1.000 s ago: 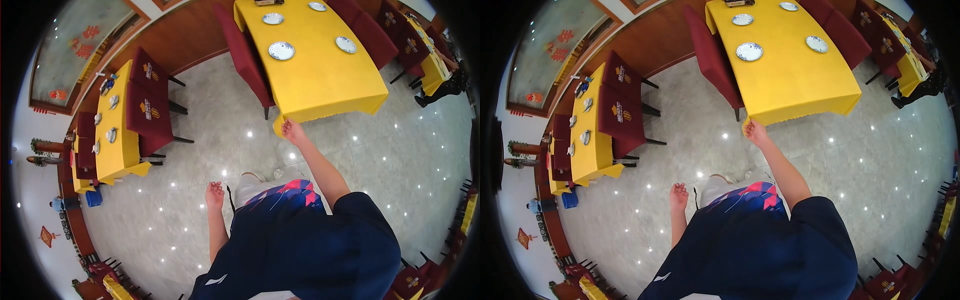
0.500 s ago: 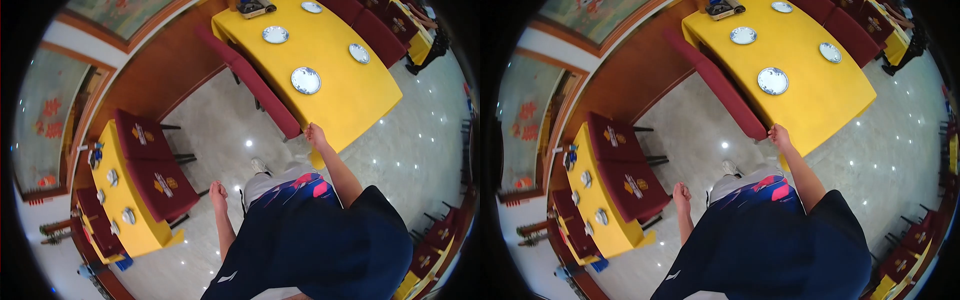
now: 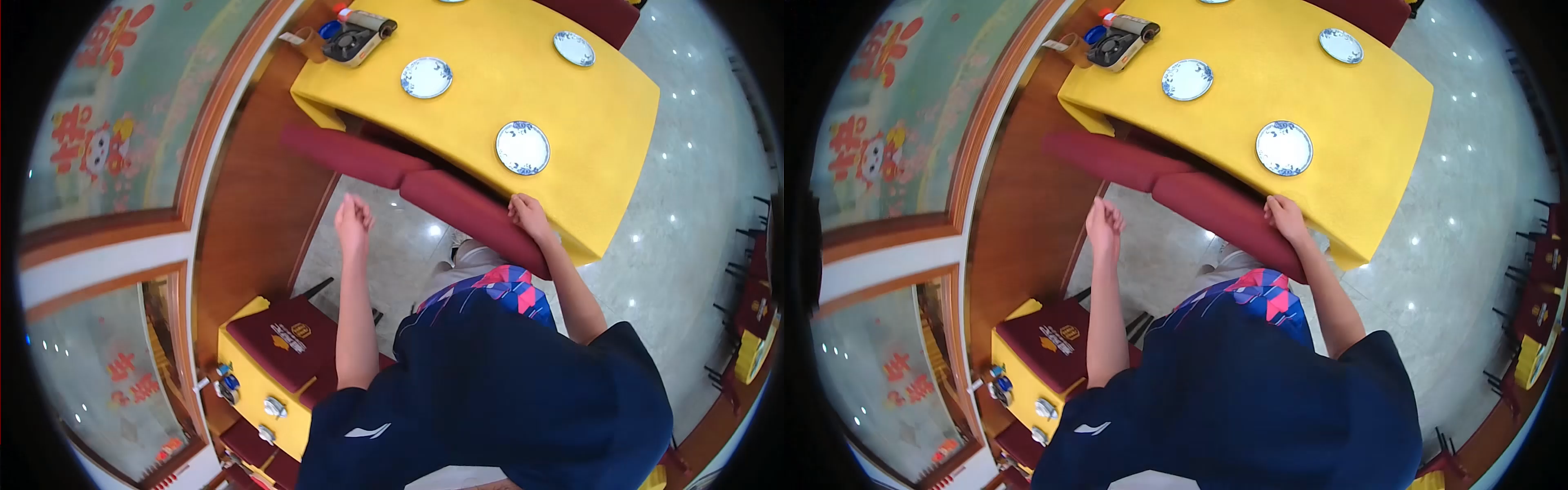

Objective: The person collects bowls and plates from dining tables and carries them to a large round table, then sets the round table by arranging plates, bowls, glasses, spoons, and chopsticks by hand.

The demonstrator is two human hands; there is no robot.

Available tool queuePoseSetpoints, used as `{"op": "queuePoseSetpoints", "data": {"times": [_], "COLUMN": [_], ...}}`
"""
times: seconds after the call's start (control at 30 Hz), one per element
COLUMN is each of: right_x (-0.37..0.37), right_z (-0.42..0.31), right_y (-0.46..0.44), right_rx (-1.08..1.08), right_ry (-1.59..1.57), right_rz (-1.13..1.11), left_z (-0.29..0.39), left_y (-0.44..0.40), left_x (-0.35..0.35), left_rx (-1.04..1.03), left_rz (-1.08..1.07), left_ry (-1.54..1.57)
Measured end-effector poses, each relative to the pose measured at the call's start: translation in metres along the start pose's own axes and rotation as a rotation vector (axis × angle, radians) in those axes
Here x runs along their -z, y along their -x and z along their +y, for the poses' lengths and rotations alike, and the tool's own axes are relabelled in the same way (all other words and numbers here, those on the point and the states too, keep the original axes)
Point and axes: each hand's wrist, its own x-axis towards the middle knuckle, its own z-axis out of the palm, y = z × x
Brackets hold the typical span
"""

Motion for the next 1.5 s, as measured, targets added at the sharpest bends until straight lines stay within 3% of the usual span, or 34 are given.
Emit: {"op": "queuePoseSetpoints", "data": {"times": [0.13, 0.33, 0.53, 0.6, 0.7, 0.9, 1.07, 1.23, 1.37, 1.43, 1.5], "right_x": [-0.043, -0.063, -0.071, -0.086, -0.105, -0.124, -0.101, -0.049, -0.009, 0.001, 0.002], "right_z": [-0.034, -0.047, -0.057, -0.074, -0.085, -0.089, -0.086, -0.078, -0.061, -0.043, -0.019], "right_y": [-0.017, -0.014, 0.005, -0.002, -0.023, -0.096, -0.137, -0.148, -0.139, -0.126, -0.111], "right_rx": [-0.013, -0.068, -0.168, -0.232, -0.249, -0.238, -0.157, -0.156, -0.244, -0.207, 0.007], "right_ry": [0.038, 0.015, -0.299, -0.349, -0.355, -0.406, -0.258, -0.154, -0.071, -0.014, 0.282], "right_rz": [0.070, 0.323, 0.853, 0.949, 0.889, 0.772, 0.641, 0.593, 0.495, 0.495, 0.551], "left_z": [0.013, -0.068, -0.118, -0.125, -0.138, -0.127, -0.113, -0.084, -0.081, -0.083, -0.093], "left_y": [-0.110, -0.308, -0.416, -0.436, -0.458, -0.459, -0.443, -0.371, -0.302, -0.267, -0.242], "left_x": [-0.046, -0.053, -0.086, -0.091, -0.093, -0.089, -0.105, -0.137, -0.166, -0.188, -0.200], "left_rx": [-0.006, 0.427, 0.593, 0.488, 0.462, 0.426, 0.308, 0.268, 0.372, 0.442, 0.480], "left_rz": [-0.326, -0.170, -0.307, -0.439, -0.494, -0.676, -0.780, -0.913, -1.048, -1.146, -1.165], "left_ry": [-0.044, -0.418, -0.729, -0.793, -0.733, -0.846, -0.801, -0.883, -0.890, -0.993, -1.014]}}
